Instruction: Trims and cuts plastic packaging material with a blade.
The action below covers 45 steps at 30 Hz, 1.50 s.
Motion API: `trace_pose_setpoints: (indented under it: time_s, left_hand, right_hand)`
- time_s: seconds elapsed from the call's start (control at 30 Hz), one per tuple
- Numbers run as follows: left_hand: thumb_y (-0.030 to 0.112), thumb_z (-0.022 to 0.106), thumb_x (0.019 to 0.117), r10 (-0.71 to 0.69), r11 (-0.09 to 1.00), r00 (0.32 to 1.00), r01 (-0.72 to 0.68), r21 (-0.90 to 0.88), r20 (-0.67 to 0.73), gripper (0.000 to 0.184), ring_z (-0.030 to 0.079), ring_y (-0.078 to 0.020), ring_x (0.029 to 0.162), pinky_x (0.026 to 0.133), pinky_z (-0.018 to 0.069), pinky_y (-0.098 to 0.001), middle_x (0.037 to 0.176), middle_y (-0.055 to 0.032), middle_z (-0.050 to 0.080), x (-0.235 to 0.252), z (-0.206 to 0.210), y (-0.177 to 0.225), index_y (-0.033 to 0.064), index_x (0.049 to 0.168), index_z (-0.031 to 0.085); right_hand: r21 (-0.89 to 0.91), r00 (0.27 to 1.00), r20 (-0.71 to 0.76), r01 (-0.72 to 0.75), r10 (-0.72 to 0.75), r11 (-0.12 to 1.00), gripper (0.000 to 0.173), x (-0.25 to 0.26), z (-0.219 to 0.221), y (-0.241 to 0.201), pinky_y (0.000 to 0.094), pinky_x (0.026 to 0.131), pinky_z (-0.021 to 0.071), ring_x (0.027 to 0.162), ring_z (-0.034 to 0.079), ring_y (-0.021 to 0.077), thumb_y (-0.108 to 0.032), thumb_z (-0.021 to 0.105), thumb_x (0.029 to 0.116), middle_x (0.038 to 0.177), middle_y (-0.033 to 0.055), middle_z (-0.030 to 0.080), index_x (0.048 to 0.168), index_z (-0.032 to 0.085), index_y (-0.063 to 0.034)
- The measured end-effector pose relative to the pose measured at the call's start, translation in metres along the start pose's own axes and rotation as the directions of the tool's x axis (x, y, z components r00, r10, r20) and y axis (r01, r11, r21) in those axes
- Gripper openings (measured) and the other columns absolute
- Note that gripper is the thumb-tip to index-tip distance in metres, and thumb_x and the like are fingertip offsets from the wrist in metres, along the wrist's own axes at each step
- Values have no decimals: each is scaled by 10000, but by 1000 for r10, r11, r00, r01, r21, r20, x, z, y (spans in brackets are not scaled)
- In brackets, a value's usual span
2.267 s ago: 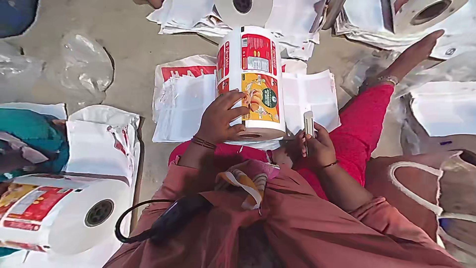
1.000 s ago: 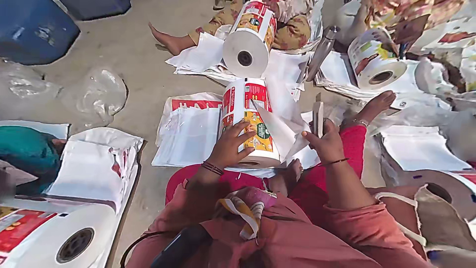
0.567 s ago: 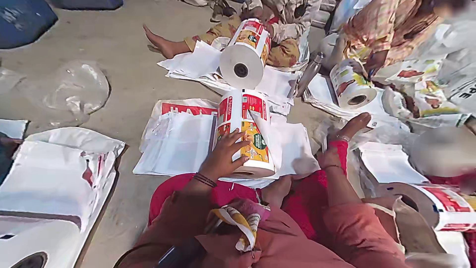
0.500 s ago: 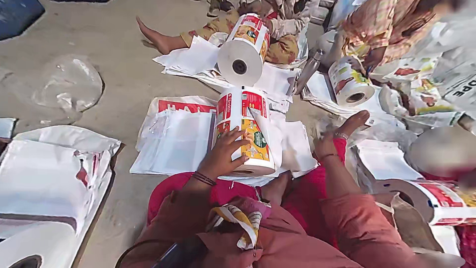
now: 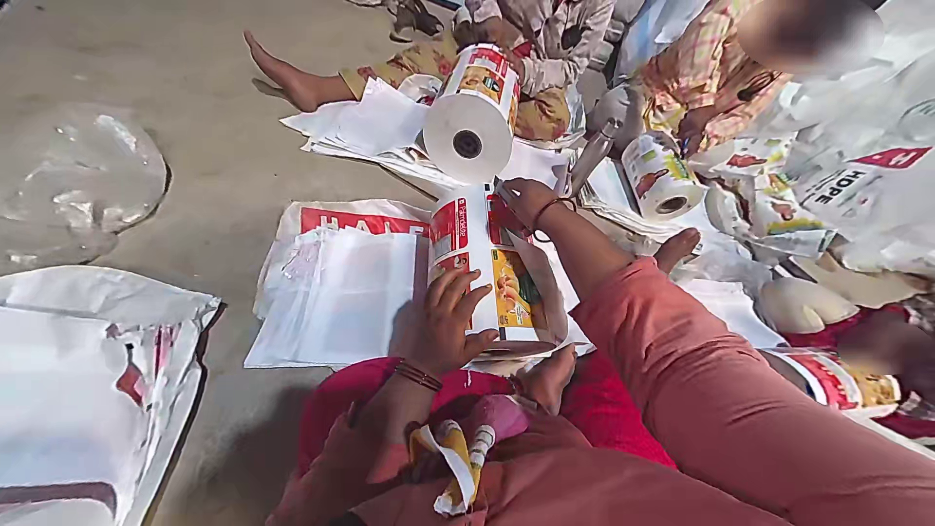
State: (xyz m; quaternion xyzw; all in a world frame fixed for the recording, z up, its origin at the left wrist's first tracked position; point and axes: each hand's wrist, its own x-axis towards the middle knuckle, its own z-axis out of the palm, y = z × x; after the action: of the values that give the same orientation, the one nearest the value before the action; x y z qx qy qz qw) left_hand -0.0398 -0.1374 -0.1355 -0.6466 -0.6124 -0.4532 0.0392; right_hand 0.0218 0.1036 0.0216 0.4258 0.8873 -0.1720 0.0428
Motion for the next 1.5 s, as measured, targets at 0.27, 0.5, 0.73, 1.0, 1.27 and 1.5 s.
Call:
trace_pose_setpoints:
  time_s: [0.27, 0.5, 0.73, 1.0, 1.27, 1.5]
  left_hand:
    - [680, 354, 998, 34, 998, 999, -35, -50, -10, 703, 403, -346, 1459, 1210, 280, -555, 1496, -115, 545, 4, 1, 1, 142, 1316, 674]
    - [680, 296, 994, 16, 998, 999, -18, -68, -36, 769, 428, -365, 1438, 1198, 300, -563, 1488, -146, 544, 4, -3, 2, 85, 1338, 641]
    - [573, 425, 994, -86, 982, 994, 73, -172, -66, 660, 430, -352, 1440, 1212, 297, -559, 1494, -164, 527, 6, -3, 3, 52, 1344, 629]
    - [660, 693, 803, -75, 997, 993, 75, 4, 93, 752, 391, -317, 1473, 1190, 327, -556, 1558, -85, 478, 3, -7, 19, 180, 1380, 639]
    - [639, 636, 868, -101, 993, 983, 91, 69, 156, 635, 426, -328, 1447, 1180, 329, -576, 1540, -90, 499, 4, -3, 24, 240, 1361, 663]
    - [569, 640, 874, -166, 983, 977, 153, 102, 135, 592, 504, -323, 1390, 1135, 405, -545, 1455, -116, 582, 6, -2, 34, 91, 1216, 712]
  right_hand:
    - [-90, 985, 109, -121, 130, 989, 391, -8, -9, -24, 562, 775, 572, 890, 697, 375, -154, 426, 1078, 1152, 258, 657, 1445, 515, -51]
    - [-144, 954, 269, -97, 134, 985, 411, -46, -23, -31, 434, 681, 571, 747, 670, 271, -158, 421, 1101, 1068, 212, 669, 1504, 460, -90]
    - [118, 962, 272, -39, 6, 992, 540, -119, -36, -16, 312, 479, 528, 494, 594, 153, -93, 486, 1070, 915, 142, 718, 1592, 358, -149]
    - [156, 982, -118, -131, 150, 979, 471, -79, 39, 25, 628, 839, 545, 922, 691, 405, -294, 738, 939, 1033, 242, 685, 1270, 592, 8]
    - [255, 851, -313, -353, 422, 900, 457, -97, 20, 117, 703, 899, 503, 1011, 673, 489, -295, 751, 924, 1082, 301, 684, 1202, 639, 51]
    - [338, 529, -76, -784, 845, 521, 511, -184, 11, 91, 559, 1170, 331, 1428, 432, 457, -83, 578, 1031, 1509, 365, 430, 1453, 414, 154]
